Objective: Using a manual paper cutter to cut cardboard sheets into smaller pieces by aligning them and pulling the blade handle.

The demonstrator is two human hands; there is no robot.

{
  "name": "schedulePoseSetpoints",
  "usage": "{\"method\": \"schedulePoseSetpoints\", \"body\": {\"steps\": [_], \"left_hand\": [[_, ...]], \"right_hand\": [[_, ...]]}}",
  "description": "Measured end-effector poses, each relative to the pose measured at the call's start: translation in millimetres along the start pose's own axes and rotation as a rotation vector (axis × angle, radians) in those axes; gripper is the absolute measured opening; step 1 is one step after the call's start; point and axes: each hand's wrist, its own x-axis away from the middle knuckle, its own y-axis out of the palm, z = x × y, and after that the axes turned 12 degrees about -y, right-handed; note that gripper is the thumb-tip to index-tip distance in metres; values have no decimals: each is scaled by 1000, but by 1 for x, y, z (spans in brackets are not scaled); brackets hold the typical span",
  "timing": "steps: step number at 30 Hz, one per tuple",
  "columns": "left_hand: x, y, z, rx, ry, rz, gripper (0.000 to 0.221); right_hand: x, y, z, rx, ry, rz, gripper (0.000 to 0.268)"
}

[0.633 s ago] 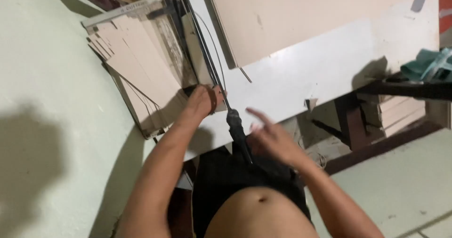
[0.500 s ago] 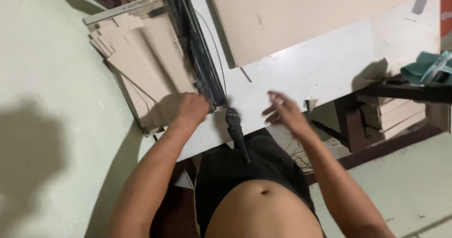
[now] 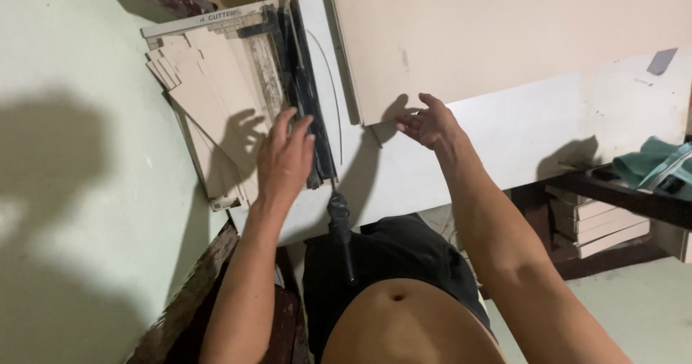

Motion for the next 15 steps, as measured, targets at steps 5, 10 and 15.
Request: {"method": "schedulePoseSetpoints", "body": {"steps": [5, 10, 15], "left_hand": [[-31, 41, 40, 68, 20, -48, 30], [-66, 51, 89, 215, -248, -225, 51], [-105, 105, 86, 682, -525, -305, 102]], "right_hand": [[11, 1, -20, 67, 63, 34, 87], [18, -5, -22, 79, -66, 23, 64], [23, -22, -24, -25, -179, -60, 37]]}}
